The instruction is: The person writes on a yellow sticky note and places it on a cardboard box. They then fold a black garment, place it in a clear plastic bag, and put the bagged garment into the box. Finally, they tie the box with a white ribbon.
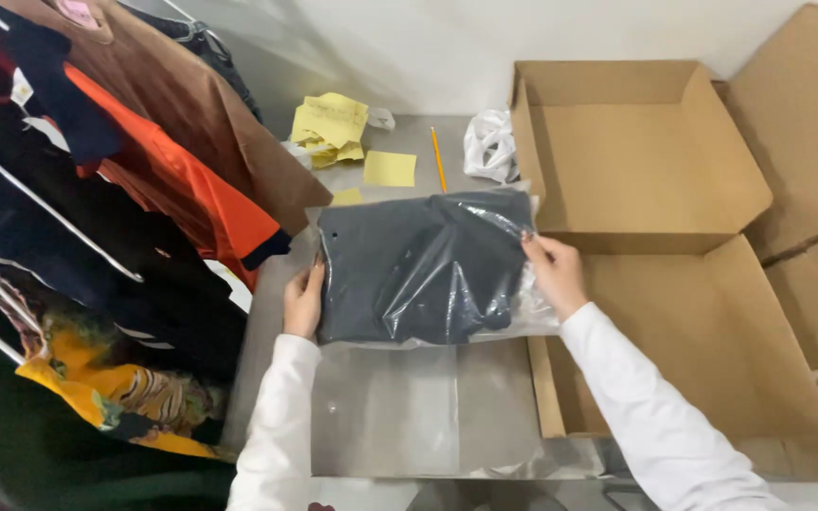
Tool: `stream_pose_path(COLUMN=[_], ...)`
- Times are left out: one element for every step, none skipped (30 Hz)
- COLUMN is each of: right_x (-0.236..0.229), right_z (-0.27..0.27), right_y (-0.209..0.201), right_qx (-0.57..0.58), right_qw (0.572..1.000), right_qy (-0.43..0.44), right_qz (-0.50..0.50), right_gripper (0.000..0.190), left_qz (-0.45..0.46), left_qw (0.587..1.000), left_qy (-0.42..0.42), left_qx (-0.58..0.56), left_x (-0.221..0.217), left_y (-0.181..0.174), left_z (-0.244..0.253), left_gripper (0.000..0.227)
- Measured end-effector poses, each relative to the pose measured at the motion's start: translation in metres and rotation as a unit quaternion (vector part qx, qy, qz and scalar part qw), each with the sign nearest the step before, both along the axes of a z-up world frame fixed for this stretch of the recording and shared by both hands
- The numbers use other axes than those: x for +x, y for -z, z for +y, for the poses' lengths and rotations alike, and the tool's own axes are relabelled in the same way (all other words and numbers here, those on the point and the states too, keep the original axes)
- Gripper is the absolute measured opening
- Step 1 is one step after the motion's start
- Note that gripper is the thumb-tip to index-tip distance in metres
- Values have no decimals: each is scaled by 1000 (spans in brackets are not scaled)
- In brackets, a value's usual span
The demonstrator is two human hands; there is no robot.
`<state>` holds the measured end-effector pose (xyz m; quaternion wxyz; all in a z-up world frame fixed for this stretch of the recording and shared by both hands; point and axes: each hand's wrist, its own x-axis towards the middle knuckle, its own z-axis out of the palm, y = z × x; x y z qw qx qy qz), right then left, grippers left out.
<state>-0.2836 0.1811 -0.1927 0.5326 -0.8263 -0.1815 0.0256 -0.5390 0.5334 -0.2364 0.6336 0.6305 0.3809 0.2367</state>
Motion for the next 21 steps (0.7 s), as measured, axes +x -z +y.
stream_pose_path(right_x=[5,10,18,25,32,41,51,62,81,100,123,118,115,111,115,119,124,129,132,134,147], right_z=[-24,-50,-80,-112,-142,-175,-210,-246,-280,-314,-349,-358,-365,-371,-376,-380,-382,-380,-377,-374,-373], right_y=[-13,-27,-32,-37,-42,-35,-28,-20,3,26,48,41,34,28,33,39,44,50,56,62,78], right_qx=[10,19,20,41,63,63,64,64,63,55,47,44,36,29,26,26,28,27,34,40,40], right_qw=[1000,999,999,998,997,996,996,995,995,996,996,996,997,997,997,998,998,998,997,996,996], right_qy=[7,15,20,29,38,42,53,64,67,70,72,73,71,70,67,57,46,41,35,28,24], right_qz=[-17,-34,-35,-36,-37,-39,-34,-30,-31,-21,-13,-15,-2,11,10,28,45,43,61,79,78], right_gripper=[24,25,25,25,24,24,27,30,30,29,28,28,31,34,34,35,36,36,36,37,37], left_qz=[-28,-57,-58,-100,-142,-143,-149,-155,-157,-137,-118,-121,-104,-87,-89,-54,-20,-22,14,50,49], left_qw=[999,998,997,992,984,984,977,970,969,968,967,966,971,976,976,981,985,986,987,987,988], left_qy=[19,39,44,68,91,95,125,155,157,178,198,198,191,184,180,168,156,151,141,131,127], left_qx=[0,0,1,28,55,55,82,108,106,110,113,110,97,83,81,76,71,71,75,79,80], left_x=[17,35,53,71,88,97,107,117,127,138,150,153,155,157,159,160,164,171,177,183,185], left_y=[21,42,46,49,53,40,27,15,27,40,54,49,44,40,46,53,59,71,84,97,99], left_z=[-5,-11,-36,-63,-88,-122,-157,-194,-221,-249,-277,-300,-322,-343,-356,-368,-378,-380,-381,-381,-382], left_gripper=[46,45,45,39,34,34,32,31,31,31,33,33,32,31,31,31,31,31,32,34,34])
